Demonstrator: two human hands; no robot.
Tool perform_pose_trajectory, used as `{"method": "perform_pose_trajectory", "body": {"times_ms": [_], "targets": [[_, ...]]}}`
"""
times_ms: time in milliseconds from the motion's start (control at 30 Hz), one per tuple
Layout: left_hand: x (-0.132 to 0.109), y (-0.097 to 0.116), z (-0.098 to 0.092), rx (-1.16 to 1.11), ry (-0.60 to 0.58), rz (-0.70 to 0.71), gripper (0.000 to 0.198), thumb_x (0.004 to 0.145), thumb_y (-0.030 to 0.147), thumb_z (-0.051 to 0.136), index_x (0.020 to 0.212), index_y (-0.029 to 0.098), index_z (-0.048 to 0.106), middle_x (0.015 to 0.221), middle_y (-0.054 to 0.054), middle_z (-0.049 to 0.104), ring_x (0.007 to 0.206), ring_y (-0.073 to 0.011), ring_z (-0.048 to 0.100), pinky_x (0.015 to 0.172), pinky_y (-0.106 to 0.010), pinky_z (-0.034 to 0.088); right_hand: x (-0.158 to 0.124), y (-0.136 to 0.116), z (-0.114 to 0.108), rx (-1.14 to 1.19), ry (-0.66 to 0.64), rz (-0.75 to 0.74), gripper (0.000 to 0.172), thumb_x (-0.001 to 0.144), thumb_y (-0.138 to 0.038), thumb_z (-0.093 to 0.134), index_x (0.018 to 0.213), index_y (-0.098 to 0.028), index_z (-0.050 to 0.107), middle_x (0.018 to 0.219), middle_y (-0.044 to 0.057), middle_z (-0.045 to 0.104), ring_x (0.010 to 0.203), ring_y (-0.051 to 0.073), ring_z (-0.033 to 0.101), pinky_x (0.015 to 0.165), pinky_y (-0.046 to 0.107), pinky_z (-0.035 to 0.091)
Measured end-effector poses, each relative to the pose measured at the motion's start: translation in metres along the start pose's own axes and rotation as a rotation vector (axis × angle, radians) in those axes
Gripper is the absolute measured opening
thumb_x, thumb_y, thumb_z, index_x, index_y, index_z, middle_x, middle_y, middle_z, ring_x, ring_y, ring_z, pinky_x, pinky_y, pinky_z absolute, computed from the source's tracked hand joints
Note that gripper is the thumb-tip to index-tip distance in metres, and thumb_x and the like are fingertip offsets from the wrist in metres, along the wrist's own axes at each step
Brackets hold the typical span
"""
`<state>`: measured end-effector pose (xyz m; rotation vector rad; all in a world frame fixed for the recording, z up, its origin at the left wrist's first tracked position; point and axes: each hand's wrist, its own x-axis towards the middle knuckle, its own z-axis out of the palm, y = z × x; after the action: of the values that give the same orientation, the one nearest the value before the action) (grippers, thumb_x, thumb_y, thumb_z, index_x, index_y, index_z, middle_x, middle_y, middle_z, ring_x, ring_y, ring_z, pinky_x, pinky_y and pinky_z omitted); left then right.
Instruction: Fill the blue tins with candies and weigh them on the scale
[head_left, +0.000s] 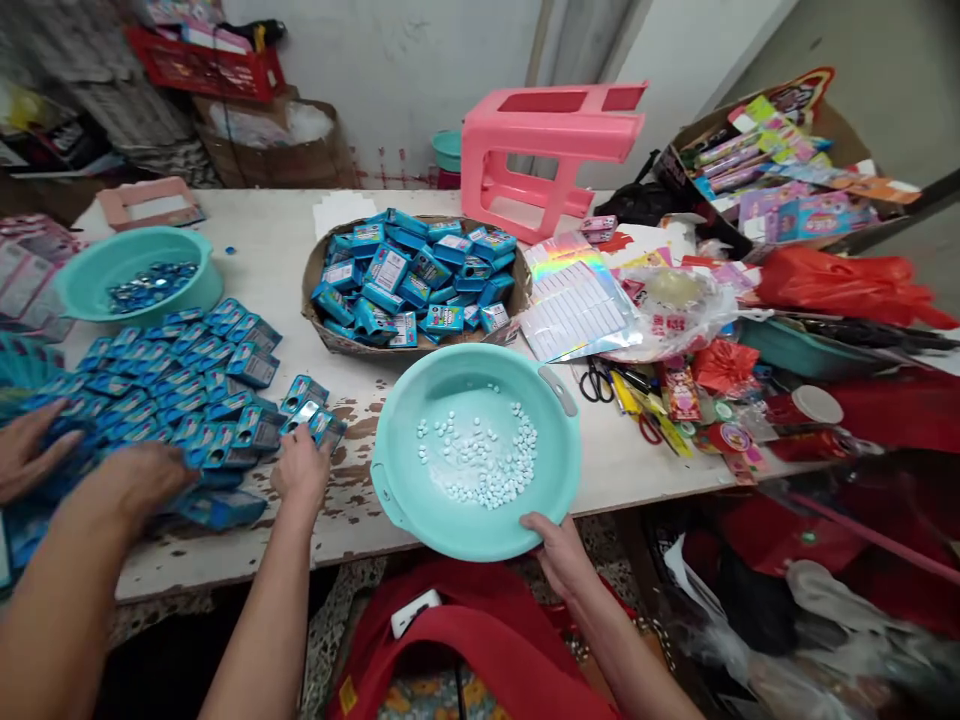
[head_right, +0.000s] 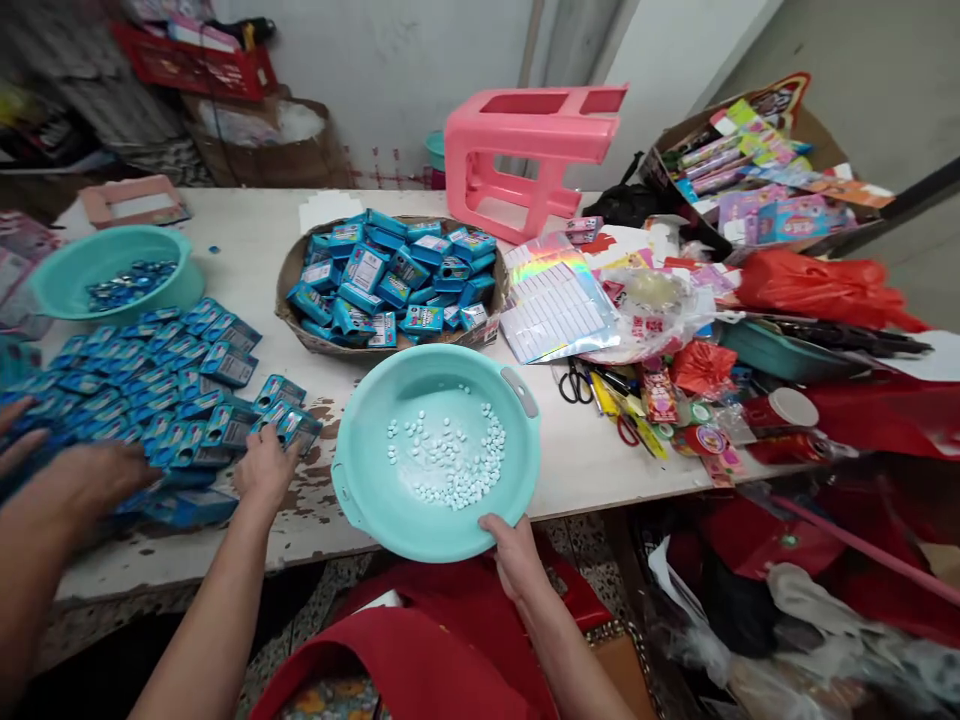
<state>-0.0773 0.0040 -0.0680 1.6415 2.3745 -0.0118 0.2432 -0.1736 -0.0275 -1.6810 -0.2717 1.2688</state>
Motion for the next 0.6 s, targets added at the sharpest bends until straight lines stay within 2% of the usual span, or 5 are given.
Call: {"method": "perform_pose_trajectory", "body": {"times_ms": [133,233,300,433,600], "targets": [[-0.040,-0.009,-0.016,-0.100,0.156,0.099,0.050,0.085,0.046,0.041,0.125,0.016,0.048,0.120,-0.018,0.052,0.102,-0.0313,0.056,0.079,-0.039,0.044,-0.006,0.011,-0.008,-0.032,-0.073,0.041,0.067,0.058,-0.024,0.065,0.123,-0.015,0.054,0.108,0.011,0.068,0.094,0.027,0.062,0.073,0.033,0.053],[-0.080,-0.025,-0.015,-0.353,0.069,0.194,0.045,0.086,0.046,0.041,0.119,0.018,0.053,0.112,-0.011,0.060,0.097,-0.0250,0.059,0.081,-0.034,0.045,-0.011,0.025,-0.014,-0.044,-0.090,0.054,0.075,0.053,-0.022,0.069,0.126,-0.014,0.051,0.109,0.011,0.068,0.099,0.026,0.061,0.081,0.033,0.051],[-0.109,-0.041,-0.008,-0.536,0.003,0.198,0.041,0.088,0.044,0.037,0.113,0.019,0.057,0.106,-0.007,0.064,0.096,-0.0218,0.059,0.083,-0.032,0.044,-0.011,0.035,-0.018,-0.102,-0.101,0.058,0.076,0.052,-0.023,0.071,0.125,-0.014,0.052,0.107,0.010,0.068,0.097,0.026,0.061,0.081,0.033,0.051],[-0.167,-0.078,0.012,-0.794,0.004,0.027,0.043,0.091,0.041,0.028,0.109,0.017,0.059,0.100,-0.006,0.067,0.090,-0.0183,0.061,0.080,-0.028,0.045,-0.009,0.042,-0.019,-0.281,-0.214,0.004,0.068,0.051,-0.027,0.072,0.116,-0.011,0.058,0.098,0.008,0.071,0.090,0.025,0.063,0.080,0.033,0.051],[-0.245,-0.124,0.033,-0.704,-0.116,-0.140,0.034,0.085,0.036,0.041,0.107,0.018,0.060,0.096,-0.006,0.068,0.088,-0.0188,0.061,0.079,-0.028,0.045,-0.015,0.040,-0.016,-0.649,-0.305,-0.017,0.060,0.046,-0.035,0.073,0.099,-0.008,0.066,0.079,0.008,0.073,0.080,0.029,0.066,0.072,0.036,0.053]]}}
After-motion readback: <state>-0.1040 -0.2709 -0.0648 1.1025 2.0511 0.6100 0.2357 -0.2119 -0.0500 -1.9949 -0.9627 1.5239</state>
